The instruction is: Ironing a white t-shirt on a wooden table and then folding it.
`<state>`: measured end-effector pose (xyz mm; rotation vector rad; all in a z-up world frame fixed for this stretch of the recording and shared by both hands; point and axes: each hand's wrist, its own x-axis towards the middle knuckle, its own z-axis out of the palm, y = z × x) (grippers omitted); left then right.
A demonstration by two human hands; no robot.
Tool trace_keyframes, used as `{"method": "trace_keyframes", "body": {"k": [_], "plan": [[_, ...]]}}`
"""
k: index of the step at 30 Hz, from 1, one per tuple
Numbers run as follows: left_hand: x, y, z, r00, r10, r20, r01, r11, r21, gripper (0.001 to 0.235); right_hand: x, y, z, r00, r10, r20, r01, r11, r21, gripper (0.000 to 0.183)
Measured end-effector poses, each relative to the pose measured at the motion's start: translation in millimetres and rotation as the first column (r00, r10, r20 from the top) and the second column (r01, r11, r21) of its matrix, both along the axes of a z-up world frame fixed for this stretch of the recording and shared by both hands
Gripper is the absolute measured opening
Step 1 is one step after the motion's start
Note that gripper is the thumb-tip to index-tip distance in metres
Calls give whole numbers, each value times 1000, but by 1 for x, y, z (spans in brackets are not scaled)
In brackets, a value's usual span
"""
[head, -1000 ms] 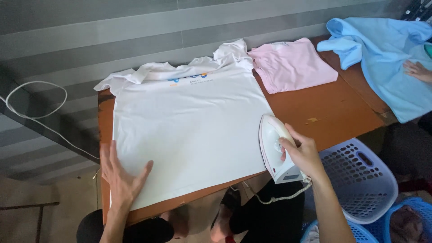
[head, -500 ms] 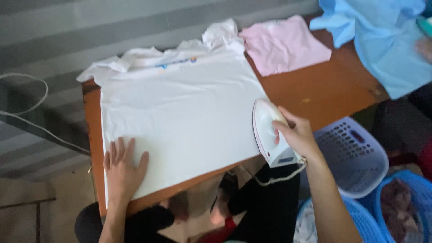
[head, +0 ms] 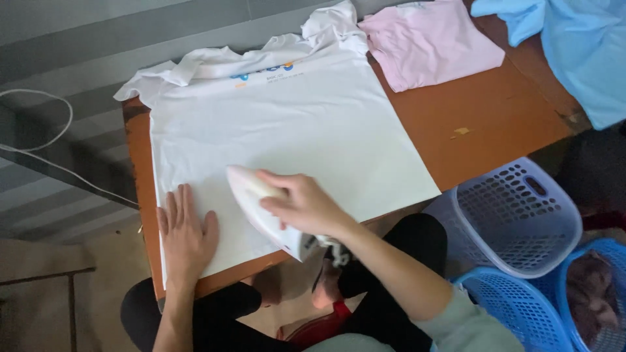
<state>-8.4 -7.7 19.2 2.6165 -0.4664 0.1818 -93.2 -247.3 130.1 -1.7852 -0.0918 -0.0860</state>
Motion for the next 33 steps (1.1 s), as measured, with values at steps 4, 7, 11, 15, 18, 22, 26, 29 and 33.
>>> {"method": "trace_keyframes", "body": {"k": [4, 7, 11, 15, 18, 22, 26, 29, 33], "plan": [[0, 2, 4, 994, -3, -113, 11, 998, 67, 69, 33, 20, -12, 996, -27, -80, 11, 980, -197, 60], [-3, 0, 10, 993, 10, -117, 6, 990, 139, 68, 60, 10, -11, 990, -114, -80, 90, 963, -255, 58], [-4, 1, 12, 995, 28, -101, -13, 989, 150, 69, 107, -21, -32, 969, -236, -72, 197, 916, -349, 55], [-4, 2, 11, 997, 21, -70, -10, 987, 159, 70, 139, -69, -58, 930, -367, 10, 360, 904, -231, 52], [-3, 4, 10, 996, 30, -89, -15, 985, 171, 70, 147, -118, -76, 891, -452, 28, 451, 879, -154, 52], [-2, 5, 2, 995, 49, -91, -31, 982, 184, 68, 114, -169, -57, 839, -543, 33, 541, 825, -163, 57], [-2, 7, 1, 995, 38, -92, -20, 981, 191, 67, 73, -222, -60, 798, -596, 90, 588, 736, -336, 44], [-1, 6, 2, 994, 49, -102, -28, 981, 194, 69, 42, -246, -49, 746, -659, 93, 633, 659, -406, 49], [1, 8, -4, 995, 50, -87, -33, 982, 185, 69, 5, -240, -14, 669, -743, 11, 662, 588, -465, 62]]}}
